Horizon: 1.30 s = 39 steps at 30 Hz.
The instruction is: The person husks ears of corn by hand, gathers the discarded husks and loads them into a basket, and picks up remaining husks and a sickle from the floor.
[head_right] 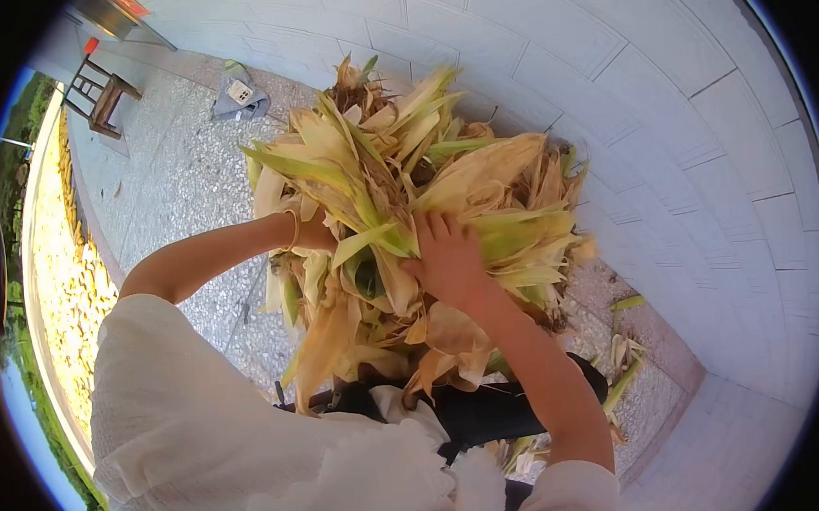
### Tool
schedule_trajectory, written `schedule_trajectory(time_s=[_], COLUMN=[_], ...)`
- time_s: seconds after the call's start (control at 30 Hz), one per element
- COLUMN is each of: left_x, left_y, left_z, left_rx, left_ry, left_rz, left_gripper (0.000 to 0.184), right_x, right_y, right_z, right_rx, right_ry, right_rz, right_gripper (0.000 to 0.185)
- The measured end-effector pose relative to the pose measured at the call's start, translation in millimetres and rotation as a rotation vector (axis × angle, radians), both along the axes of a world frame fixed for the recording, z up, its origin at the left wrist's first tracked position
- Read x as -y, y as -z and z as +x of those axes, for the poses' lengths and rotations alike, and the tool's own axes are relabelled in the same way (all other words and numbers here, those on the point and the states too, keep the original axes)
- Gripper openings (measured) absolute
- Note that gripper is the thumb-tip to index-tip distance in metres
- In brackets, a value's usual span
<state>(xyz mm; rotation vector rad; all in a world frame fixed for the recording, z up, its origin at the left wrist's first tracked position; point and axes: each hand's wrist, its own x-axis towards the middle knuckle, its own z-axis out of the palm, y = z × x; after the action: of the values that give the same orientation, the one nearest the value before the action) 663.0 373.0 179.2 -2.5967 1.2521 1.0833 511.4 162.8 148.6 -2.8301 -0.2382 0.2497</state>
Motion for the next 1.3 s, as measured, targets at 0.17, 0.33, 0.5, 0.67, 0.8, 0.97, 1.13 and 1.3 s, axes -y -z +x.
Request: schedule_trajectory(time_s=[0.17, 0.33, 0.5, 0.67, 0.8, 0.97, 1.13, 1.3], left_x=[1, 1, -2, -13, -19, 77, 212, 355], left_y=[55, 65, 63, 38, -36, -173, -193, -130], left_z=[24, 36, 31, 30, 22, -96, -205, -345], left_rx=[0.017, 0.081, 0.202, 0.351, 0.069, 0.197, 0.228, 0.194], left_ry=[0.026, 0.052, 0.159, 0.313, 0.207, 0.214, 0.629, 1.209], left_rz=[0.078, 0.102, 0.121, 0.1, -0.153, -0.098, -0.426, -0.344], left_gripper=[0.073, 0.067, 0.062, 0.056, 0.045, 0.041, 0.052, 0.061], right_x=[4, 4, 5, 38, 90, 130, 109, 64], right_y=[78, 62, 12, -40, -64, -42, 1, 101], right_z=[15, 43, -1, -107, -238, -444, -604, -712], right_rx=[0.154, 0.042, -0.025, 0.32, 0.46, 0.476, 0.623, 0.742], right_ry=[0.074, 0.222, 0.376, 0.464, 0.691, 1.362, 1.812, 2.209], right_rz=[0.045, 0.107, 0.28, 0.246, 0.392, 0.75, 0.913, 1.045], right_gripper=[0.067, 0.064, 0.067, 0.068, 0.051, 0.031, 0.03, 0.026])
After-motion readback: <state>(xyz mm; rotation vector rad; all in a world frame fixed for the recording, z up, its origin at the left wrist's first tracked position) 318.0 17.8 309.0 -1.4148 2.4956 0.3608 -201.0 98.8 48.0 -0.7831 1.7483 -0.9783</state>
